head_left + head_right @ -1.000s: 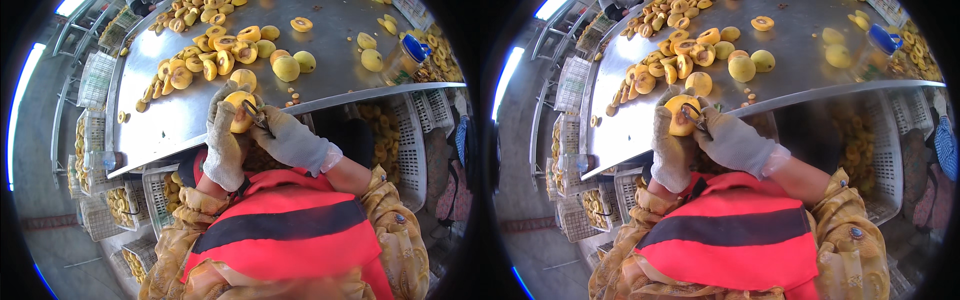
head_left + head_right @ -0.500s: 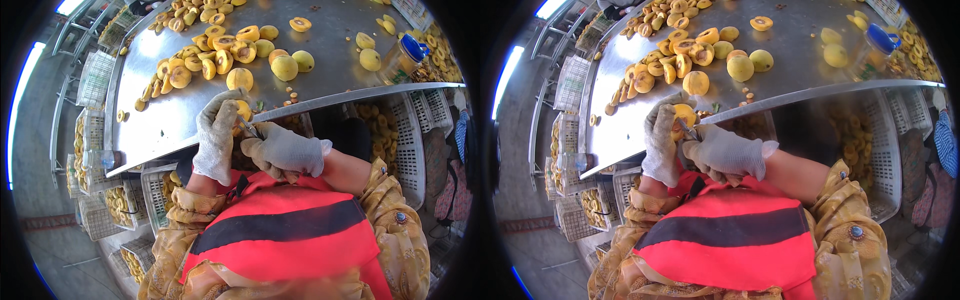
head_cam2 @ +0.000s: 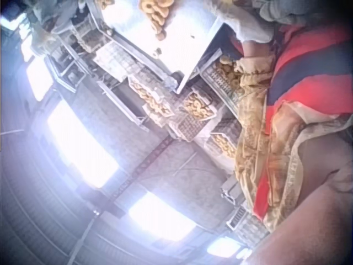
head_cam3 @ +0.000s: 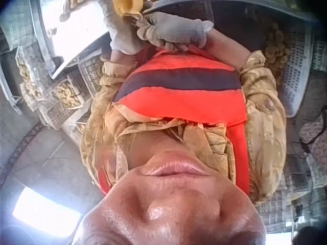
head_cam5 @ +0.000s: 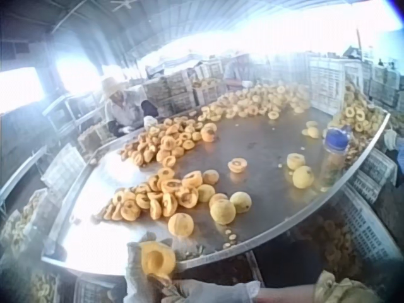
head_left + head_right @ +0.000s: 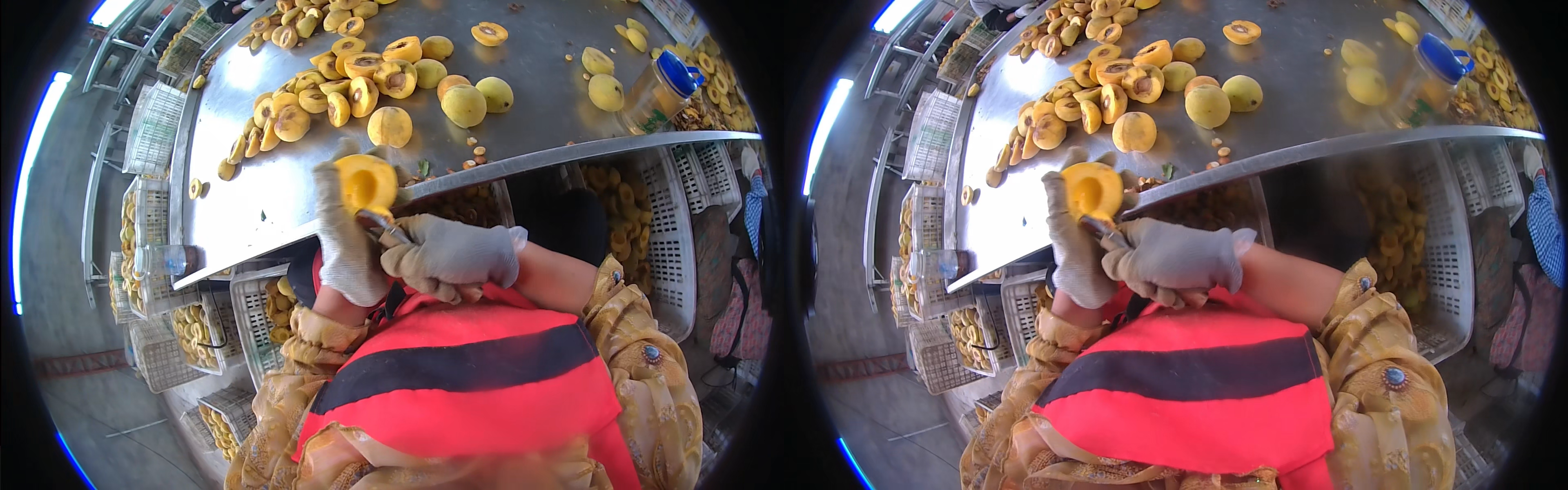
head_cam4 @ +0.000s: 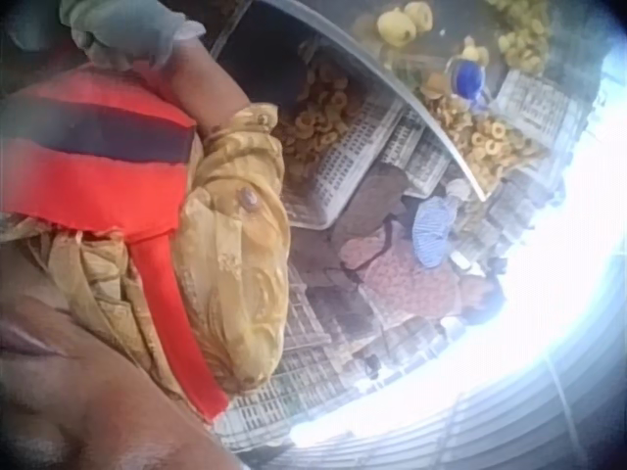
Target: The person sits at a metal table and uses a small knife to cut open yellow apricots, remove the pits, and place the halved fruit on the table. They handle the apricots one by one, separating the flesh from the stone.
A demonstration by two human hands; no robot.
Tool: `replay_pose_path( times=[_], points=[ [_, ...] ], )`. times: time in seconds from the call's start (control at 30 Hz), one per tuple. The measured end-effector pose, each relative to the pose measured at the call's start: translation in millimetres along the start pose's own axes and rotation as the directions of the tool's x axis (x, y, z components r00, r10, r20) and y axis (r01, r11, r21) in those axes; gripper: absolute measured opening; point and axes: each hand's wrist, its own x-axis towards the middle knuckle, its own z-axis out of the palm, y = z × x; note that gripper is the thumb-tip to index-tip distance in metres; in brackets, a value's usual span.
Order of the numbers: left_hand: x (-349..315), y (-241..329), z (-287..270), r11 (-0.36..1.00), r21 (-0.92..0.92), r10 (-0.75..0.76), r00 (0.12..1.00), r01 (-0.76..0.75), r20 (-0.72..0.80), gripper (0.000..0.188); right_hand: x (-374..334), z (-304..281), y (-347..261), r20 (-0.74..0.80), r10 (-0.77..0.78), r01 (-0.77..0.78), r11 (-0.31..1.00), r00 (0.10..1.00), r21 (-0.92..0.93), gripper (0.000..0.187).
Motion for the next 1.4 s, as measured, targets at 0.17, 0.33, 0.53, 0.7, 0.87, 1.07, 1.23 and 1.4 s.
replay_pose_path(
  times=[0.17,0.33,0.53,0.7,0.87,1.07,1.23,1.4],
  points=[
    [-9.4,70.8,-106.9,0.901,0.418,0.121,0.993,-0.117,0.017,0.062,11.1,-13.8,45.8,-0.058,-0.424,-0.029,0.074,0.904,-0.997,0.015],
    [-50.1,139.2,-170.0,-0.275,0.914,0.345,0.918,0.298,-0.196,0.055,-34.0,-60.2,14.2,0.013,-0.695,0.016,-0.002,0.719,-1.000,0.023],
    [-40.8,104.4,-144.1,0.466,0.885,0.380,0.904,-0.007,-0.193,0.053,1.1,-136.8,-43.1,-0.517,-0.694,-0.394,0.348,0.502,-0.851,0.057],
    [-9.4,57.0,-96.3,0.486,0.813,0.246,0.943,-0.320,0.224,0.051,23.8,-136.7,-49.6,-0.643,-0.504,-0.461,0.449,0.577,-0.765,0.058],
    [-3.4,36.7,-57.0,0.911,0.411,-0.163,0.946,0.034,0.282,0.067,13.0,-125.7,-28.8,-0.542,-0.421,0.150,0.868,0.727,-0.473,0.054],
    [8.8,6.1,-22.2,0.871,-0.123,-0.315,0.733,0.475,0.603,0.059,10.3,-67.9,-20.3,-0.238,-0.539,0.449,0.825,0.808,-0.343,0.076],
    [7.0,-4.0,-17.1,0.937,-0.251,-0.152,0.930,0.244,0.335,0.057,27.4,-33.1,-6.1,-0.448,-0.666,0.448,0.739,0.597,-0.503,0.068],
    [2.9,4.2,-24.0,0.957,0.287,-0.028,0.964,-0.051,0.264,0.054,29.2,-29.0,-14.4,-0.400,-0.664,0.358,0.708,0.632,-0.609,0.063]
  ],
)
